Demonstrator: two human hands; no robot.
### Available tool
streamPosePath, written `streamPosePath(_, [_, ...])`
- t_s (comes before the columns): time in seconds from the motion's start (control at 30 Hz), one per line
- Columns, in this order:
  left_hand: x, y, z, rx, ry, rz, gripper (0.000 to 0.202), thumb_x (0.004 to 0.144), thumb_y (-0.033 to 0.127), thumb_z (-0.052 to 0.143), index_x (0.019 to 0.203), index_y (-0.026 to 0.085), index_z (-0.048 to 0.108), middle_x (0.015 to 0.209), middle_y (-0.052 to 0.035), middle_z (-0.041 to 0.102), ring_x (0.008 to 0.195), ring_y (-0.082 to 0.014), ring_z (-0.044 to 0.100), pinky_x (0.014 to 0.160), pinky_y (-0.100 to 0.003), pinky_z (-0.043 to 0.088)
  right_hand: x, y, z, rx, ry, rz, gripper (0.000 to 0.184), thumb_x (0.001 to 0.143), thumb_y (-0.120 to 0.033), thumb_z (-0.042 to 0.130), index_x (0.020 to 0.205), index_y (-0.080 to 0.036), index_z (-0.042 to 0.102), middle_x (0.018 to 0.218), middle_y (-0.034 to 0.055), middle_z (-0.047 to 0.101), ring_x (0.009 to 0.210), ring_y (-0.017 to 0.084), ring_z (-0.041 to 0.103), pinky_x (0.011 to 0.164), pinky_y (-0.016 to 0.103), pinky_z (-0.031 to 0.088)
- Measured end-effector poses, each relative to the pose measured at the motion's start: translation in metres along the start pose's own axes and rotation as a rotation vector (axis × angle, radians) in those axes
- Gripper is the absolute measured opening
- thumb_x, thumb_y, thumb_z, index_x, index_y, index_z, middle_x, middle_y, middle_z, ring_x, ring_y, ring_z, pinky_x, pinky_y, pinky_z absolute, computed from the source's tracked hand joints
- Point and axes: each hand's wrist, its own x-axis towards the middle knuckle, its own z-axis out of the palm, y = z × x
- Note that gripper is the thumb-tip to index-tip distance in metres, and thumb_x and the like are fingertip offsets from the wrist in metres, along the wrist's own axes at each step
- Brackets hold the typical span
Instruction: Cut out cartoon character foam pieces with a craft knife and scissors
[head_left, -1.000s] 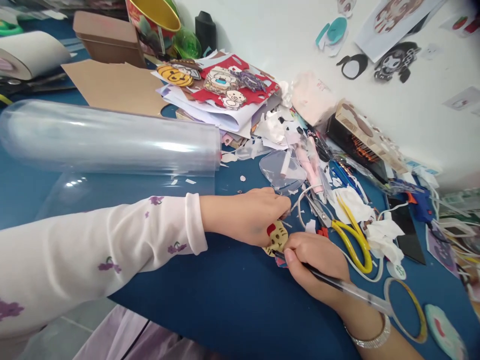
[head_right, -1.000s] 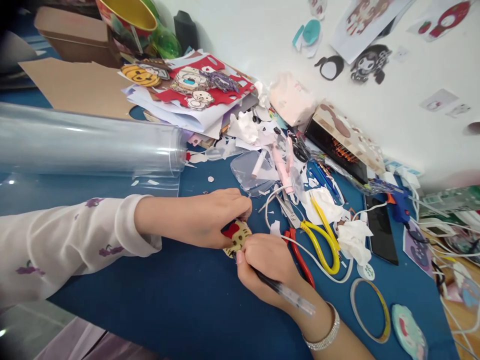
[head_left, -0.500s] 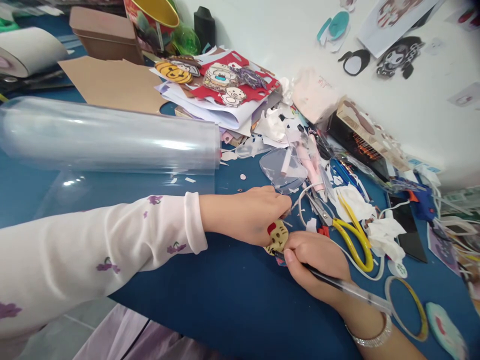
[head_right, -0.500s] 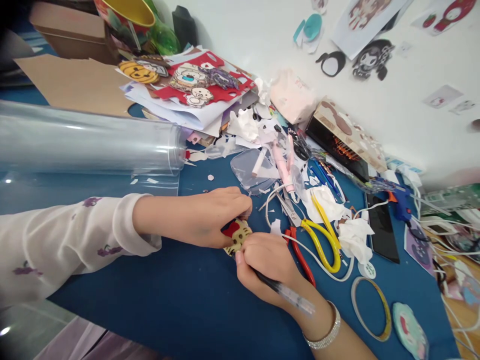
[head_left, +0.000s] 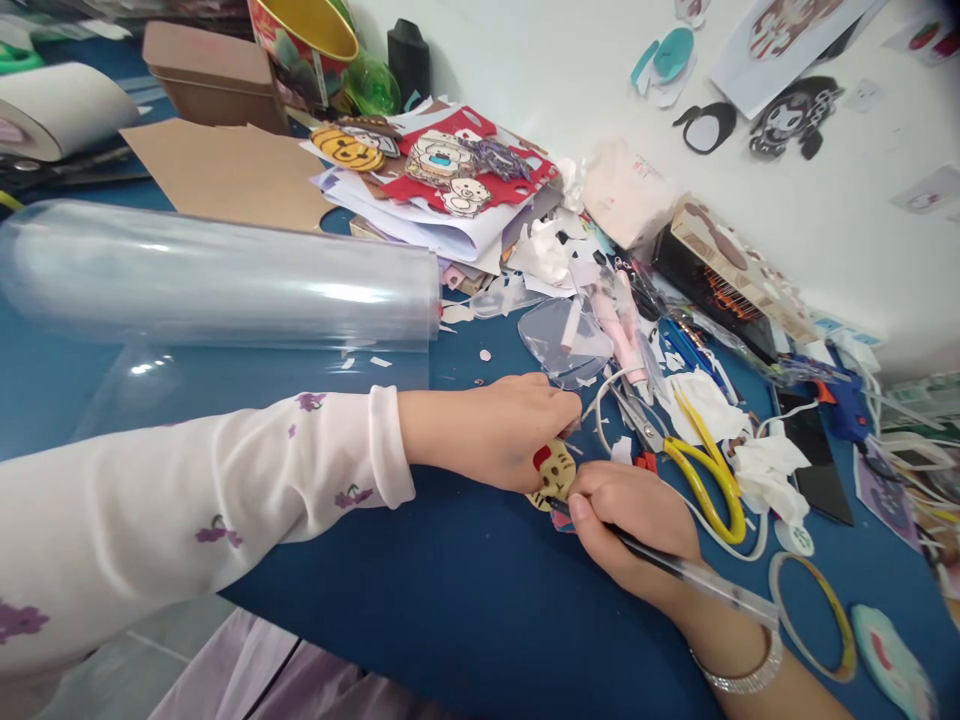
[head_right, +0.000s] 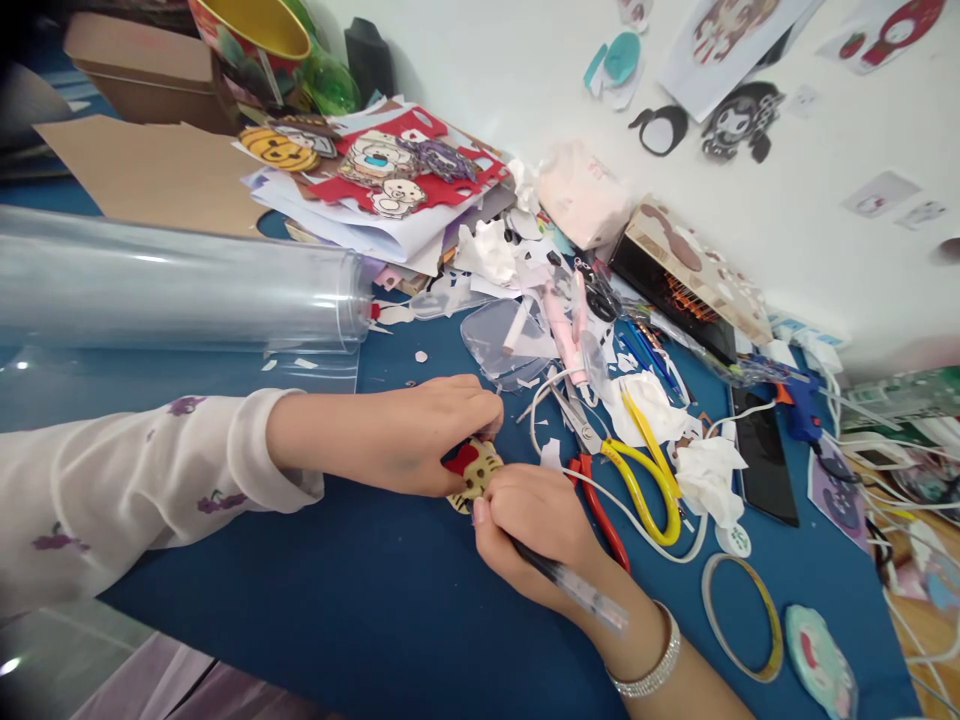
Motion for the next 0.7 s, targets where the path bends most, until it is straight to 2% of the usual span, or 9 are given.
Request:
streamPosePath(0.13, [-0.001,-0.001,-0.001,-0.007,-0.006,-0.004,0.029,0.066,0.017,0.059,0.080,0.022,0.034,0.078,-0.0006,0.046,0.077,-0.0184,0.043,0.067,-0.028,0.036,0.001,-0.001,-0.002,0.020,0.037,0.044,0.029,0.084,-0.008,0.043,0.059,-0.022,0.039,0.055,-0.0022,0.054,0.050,0.010,0.052,0.049,0.023,0.040])
streamPosePath(0.2, [-0.003,0.001,-0.003,0.002,-0.012,0.001,0.029,0.068,0.019,0.060,0.082,0.022,0.035,0.080,-0.0009,0.047,0.079,-0.0185,0.044,0.068,-0.028,0.037,0.000,-0.002,-0.004,0.067,0.134,0.108,0.028,0.082,-0.006,0.044,0.060,-0.022,0.038,0.056,-0.0027,0.056,0.051,0.010,0.054,0.048,0.023,0.041])
streamPosePath(0.27, [-0.006,0.003,-0.004,0.025,-0.022,0.002,0.035,0.068,0.029,0.066,0.083,0.022,0.036,0.082,-0.0016,0.048,0.082,-0.0197,0.045,0.070,-0.028,0.038,-0.001,-0.002,-0.006,0.124,0.260,0.145,0.026,0.082,-0.004,0.045,0.063,-0.022,0.038,0.058,-0.0029,0.056,0.055,0.011,0.057,0.051,0.023,0.044])
streamPosePath(0.33, [-0.008,0.007,-0.006,0.065,-0.033,0.000,0.052,0.058,0.040,0.076,0.087,0.021,0.037,0.088,-0.0037,0.049,0.085,-0.0215,0.045,0.069,-0.028,0.039,-0.003,0.000,-0.008,0.164,0.402,0.166,0.023,0.083,-0.005,0.044,0.068,-0.022,0.043,0.060,-0.0026,0.055,0.057,0.012,0.058,0.053,0.025,0.047])
streamPosePath(0.37, [-0.009,0.009,-0.007,0.087,-0.042,-0.008,0.054,0.056,0.039,0.077,0.087,0.021,0.038,0.091,-0.0039,0.050,0.086,-0.0217,0.045,0.071,-0.029,0.038,-0.005,0.001,-0.009,0.184,0.467,0.177,0.020,0.084,-0.006,0.044,0.072,-0.022,0.046,0.060,-0.0023,0.055,0.058,0.013,0.058,0.054,0.026,0.048])
streamPosePath(0.47, [-0.010,0.016,-0.011,0.113,-0.073,-0.016,0.043,0.062,0.029,0.074,0.085,0.021,0.039,0.094,-0.0028,0.051,0.085,-0.0201,0.046,0.073,-0.029,0.037,-0.011,0.006,-0.013,0.187,0.659,0.181,0.014,0.086,-0.010,0.045,0.084,-0.022,0.052,0.064,-0.0012,0.055,0.056,0.013,0.057,0.052,0.027,0.049])
streamPosePath(0.53, [-0.011,0.021,-0.014,0.069,-0.095,-0.043,0.038,0.066,0.028,0.071,0.090,0.021,0.043,0.097,-0.0032,0.051,0.086,-0.0193,0.047,0.076,-0.028,0.038,-0.014,0.008,-0.016,0.124,0.683,0.219,0.011,0.086,-0.013,0.047,0.087,-0.022,0.054,0.070,0.0011,0.058,0.062,0.015,0.060,0.054,0.027,0.050])
streamPosePath(0.6, [-0.012,0.024,-0.016,-0.009,-0.066,-0.101,0.035,0.069,0.031,0.067,0.095,0.022,0.045,0.097,-0.0022,0.053,0.084,-0.0175,0.049,0.073,-0.026,0.039,-0.017,0.007,-0.018,0.064,0.698,0.241,0.008,0.086,-0.016,0.048,0.086,-0.022,0.054,0.072,0.0022,0.060,0.065,0.016,0.061,0.057,0.027,0.051])
streamPosePath(0.7, [-0.009,0.021,-0.014,-0.053,0.018,-0.175,0.008,0.084,0.031,0.045,0.087,0.024,0.046,0.088,0.0014,0.058,0.077,-0.0136,0.053,0.068,-0.023,0.040,-0.017,0.003,-0.023,-0.006,0.747,0.232,0.006,0.088,-0.021,0.048,0.085,-0.023,0.054,0.071,0.0019,0.061,0.063,0.016,0.061,0.058,0.026,0.051])
